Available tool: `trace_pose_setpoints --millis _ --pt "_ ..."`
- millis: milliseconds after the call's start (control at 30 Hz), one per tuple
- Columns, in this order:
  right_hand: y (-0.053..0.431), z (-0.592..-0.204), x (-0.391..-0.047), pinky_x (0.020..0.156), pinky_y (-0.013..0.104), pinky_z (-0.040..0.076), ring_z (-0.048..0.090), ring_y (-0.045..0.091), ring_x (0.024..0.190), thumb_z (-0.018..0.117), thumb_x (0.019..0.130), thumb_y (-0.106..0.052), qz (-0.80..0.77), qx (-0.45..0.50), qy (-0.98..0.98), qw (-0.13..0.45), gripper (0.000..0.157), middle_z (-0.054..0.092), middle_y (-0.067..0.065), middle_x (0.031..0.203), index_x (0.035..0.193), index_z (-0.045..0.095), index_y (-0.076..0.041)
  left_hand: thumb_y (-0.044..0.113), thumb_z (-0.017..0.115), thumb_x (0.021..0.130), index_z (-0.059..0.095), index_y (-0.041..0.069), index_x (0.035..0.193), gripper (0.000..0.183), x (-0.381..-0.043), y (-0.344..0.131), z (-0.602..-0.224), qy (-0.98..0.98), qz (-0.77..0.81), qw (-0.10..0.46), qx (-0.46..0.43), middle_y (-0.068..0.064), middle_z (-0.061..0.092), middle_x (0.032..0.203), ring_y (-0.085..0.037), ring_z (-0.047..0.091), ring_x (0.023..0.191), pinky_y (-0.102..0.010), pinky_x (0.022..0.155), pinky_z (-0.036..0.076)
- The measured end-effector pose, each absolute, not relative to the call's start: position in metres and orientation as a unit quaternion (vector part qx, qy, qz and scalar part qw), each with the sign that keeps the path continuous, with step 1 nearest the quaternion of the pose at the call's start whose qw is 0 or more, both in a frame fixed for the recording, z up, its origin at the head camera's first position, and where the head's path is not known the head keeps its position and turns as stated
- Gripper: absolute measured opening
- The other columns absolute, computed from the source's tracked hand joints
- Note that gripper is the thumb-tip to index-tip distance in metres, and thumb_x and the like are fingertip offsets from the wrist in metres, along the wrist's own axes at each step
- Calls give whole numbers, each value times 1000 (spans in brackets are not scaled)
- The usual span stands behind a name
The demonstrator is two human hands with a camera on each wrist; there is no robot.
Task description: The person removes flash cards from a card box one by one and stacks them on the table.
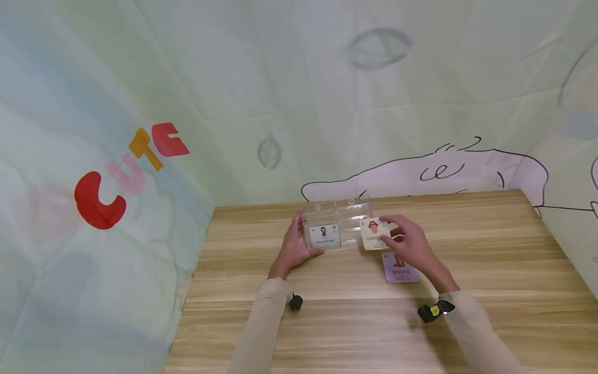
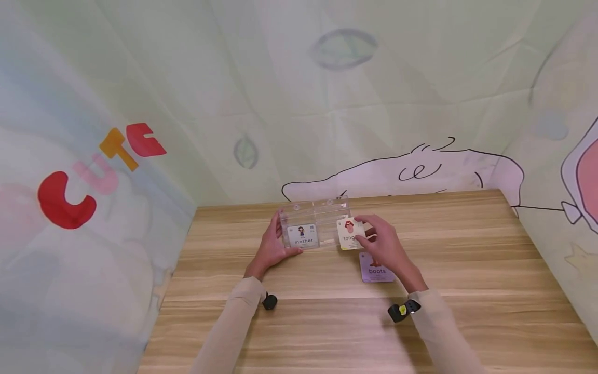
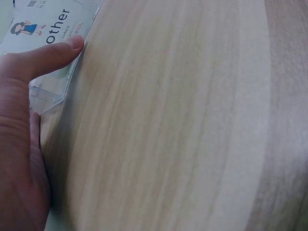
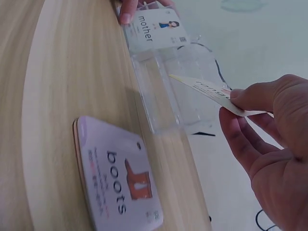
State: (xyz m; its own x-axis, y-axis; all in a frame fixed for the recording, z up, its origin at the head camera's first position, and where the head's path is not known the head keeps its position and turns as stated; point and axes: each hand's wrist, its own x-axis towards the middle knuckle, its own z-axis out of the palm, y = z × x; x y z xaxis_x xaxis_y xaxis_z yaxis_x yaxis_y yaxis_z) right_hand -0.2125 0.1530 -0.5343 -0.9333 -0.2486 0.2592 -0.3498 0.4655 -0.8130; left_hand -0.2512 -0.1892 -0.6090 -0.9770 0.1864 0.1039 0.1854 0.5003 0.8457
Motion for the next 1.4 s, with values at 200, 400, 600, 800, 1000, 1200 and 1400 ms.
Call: trace_pose_setpoints --millis 200,400,600,800,1000,1200,1400 --pt "175 -539 -201 78 27 62 70 29 89 79 89 3 489 142 -860 39 48 64 23 123 134 63 2 21 102 63 11 10 166 138 -251 -189 -609 867 488 1 106 -20 37 161 -29 39 147 -34 121 34" --pt "192 -549 -189 79 18 58 68 24 88 80 88 3 484 123 -866 30 47 66 22 122 131 64 3 20 102 63 11 11 166 139 -250 -188 -608 866 491 3 101 -19 37 161 -28 39 148 -32 121 33" --pt "203 -559 -177 79 15 57 68 21 88 81 87 3 494 111 -862 21 46 67 23 120 129 66 4 22 102 63 11 11 166 138 -250 -188 -607 867 488 3 101 -19 36 161 -29 39 148 -34 121 34" --pt "209 -566 -169 82 15 57 69 25 95 81 89 -2 497 90 -863 -6 46 66 22 124 132 65 2 23 102 64 10 12 166 138 -249 -188 -607 869 485 4 99 -19 36 162 -30 39 148 -36 121 34" --pt "209 -570 -165 83 19 58 68 31 100 81 89 -1 505 86 -858 -17 46 66 25 124 132 64 4 24 102 65 10 13 166 137 -249 -188 -607 870 483 7 97 -19 36 162 -29 39 148 -34 121 34" --pt "207 -575 -164 82 18 58 66 30 100 81 88 2 506 80 -859 -23 46 66 24 124 130 64 6 23 102 64 10 13 166 138 -250 -188 -608 871 482 7 97 -19 36 162 -29 39 148 -33 121 34" --pt "206 -579 -163 74 21 59 70 27 90 81 87 3 494 85 -865 -23 45 67 24 116 129 65 6 23 102 65 10 12 166 137 -250 -188 -608 872 480 8 98 -19 35 163 -29 38 148 -33 121 34"
